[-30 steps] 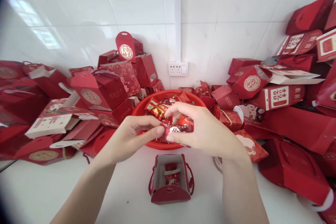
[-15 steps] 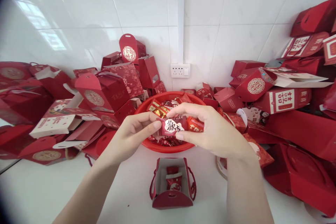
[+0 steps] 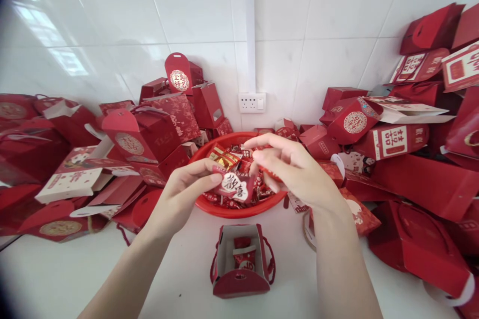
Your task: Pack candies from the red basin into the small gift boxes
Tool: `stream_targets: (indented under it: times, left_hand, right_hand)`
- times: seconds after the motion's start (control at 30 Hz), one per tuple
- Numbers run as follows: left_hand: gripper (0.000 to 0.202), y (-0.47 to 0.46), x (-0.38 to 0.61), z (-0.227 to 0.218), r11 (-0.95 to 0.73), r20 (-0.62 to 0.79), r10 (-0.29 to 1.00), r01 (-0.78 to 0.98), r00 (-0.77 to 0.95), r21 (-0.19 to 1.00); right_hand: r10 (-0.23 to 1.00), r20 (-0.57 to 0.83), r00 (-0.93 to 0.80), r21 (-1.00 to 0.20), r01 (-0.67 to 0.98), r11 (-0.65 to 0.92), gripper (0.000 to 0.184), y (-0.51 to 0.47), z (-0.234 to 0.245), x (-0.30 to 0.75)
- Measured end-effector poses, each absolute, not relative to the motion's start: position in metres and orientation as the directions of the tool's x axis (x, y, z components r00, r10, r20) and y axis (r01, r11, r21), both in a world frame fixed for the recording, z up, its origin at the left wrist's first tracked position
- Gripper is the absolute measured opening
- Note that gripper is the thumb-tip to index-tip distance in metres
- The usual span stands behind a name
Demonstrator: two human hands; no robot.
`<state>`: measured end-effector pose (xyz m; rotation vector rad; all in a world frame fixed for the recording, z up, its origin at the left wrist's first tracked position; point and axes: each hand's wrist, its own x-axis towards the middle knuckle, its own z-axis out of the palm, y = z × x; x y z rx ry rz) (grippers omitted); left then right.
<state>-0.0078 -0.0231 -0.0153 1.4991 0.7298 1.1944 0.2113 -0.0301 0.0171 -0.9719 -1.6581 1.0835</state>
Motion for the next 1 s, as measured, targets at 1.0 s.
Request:
stream_targets:
  times: [1.0]
  left_hand:
    - [0.042, -0.041, 0.01, -0.024, -0.374, 0.296, 0.865, 0.126, 0.404, 0.919]
  right_hand:
    - [0.909, 0.351, -0.223, -0.934, -0.145, 0.325, 0.019, -0.028, 0.002, 0.163]
